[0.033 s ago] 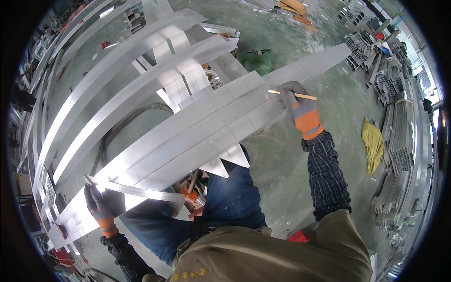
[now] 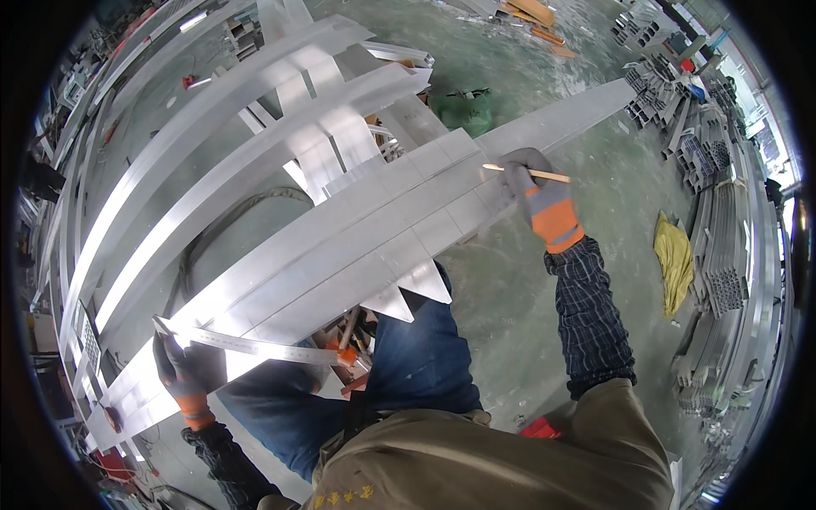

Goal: The person measures a metal frame using a tape measure and calculator, then marks measurements with a pencil. They use a try square to draw perpendicular lines on the metal surface.

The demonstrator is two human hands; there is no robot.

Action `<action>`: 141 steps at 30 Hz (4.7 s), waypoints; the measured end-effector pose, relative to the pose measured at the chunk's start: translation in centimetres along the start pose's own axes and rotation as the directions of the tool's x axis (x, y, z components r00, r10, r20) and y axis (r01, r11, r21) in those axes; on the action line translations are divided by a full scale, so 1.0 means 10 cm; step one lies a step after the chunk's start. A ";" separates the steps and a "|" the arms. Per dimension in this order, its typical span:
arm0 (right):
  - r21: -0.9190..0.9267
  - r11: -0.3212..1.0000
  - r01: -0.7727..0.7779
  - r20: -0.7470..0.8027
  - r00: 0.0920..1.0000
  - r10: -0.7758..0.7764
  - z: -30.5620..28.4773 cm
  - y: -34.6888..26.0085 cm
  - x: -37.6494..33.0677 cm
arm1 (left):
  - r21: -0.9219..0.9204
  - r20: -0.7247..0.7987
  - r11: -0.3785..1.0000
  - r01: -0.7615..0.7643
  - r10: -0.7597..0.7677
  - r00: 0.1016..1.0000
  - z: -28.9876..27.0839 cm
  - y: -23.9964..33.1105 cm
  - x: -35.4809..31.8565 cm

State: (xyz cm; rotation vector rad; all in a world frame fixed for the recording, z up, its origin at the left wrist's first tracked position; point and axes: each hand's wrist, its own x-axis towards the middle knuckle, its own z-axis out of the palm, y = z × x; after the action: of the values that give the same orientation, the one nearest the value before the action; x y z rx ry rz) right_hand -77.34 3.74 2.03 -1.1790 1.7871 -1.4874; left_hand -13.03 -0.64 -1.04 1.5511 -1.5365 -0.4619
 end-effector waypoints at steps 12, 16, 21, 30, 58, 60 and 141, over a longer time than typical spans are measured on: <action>-0.312 0.942 0.124 0.033 0.992 -0.119 0.08 -0.10 0.21 | 0.257 0.001 0.955 -0.145 0.150 0.989 0.12 -0.07 -0.03; -0.309 0.912 0.268 0.057 0.963 -0.263 0.19 -0.03 0.41 | 0.261 0.066 0.954 -0.150 0.137 0.988 0.07 -0.10 -0.03; -0.380 0.910 0.167 0.081 0.986 -0.147 0.19 -0.01 0.48 | 0.346 0.044 0.917 -0.197 0.194 0.980 0.09 -0.14 -0.03; -0.045 0.999 0.031 0.036 0.999 -0.029 0.31 -0.40 0.10 | 0.429 0.059 0.841 -0.329 0.337 0.940 0.17 0.10 -0.03; -0.119 0.987 0.107 0.053 0.993 -0.102 0.20 -0.18 -0.32 | 0.405 0.071 0.872 -0.274 0.268 0.961 0.18 0.14 -0.07; -0.118 0.985 0.123 0.055 0.992 -0.117 0.24 -0.19 -0.26 | 0.418 0.074 0.864 -0.282 0.277 0.958 0.18 0.13 -0.07; 0.326 0.902 0.285 0.662 0.612 -0.433 4.51 -1.76 -2.71 | 0.299 -0.322 0.916 0.266 -0.166 0.932 -1.35 -0.98 -2.82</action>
State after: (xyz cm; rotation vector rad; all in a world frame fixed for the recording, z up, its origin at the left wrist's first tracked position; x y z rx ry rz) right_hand -21.89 4.60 3.88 -1.7830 0.8685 -1.0892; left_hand -1.27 28.57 -10.08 1.9735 -1.2622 -0.0800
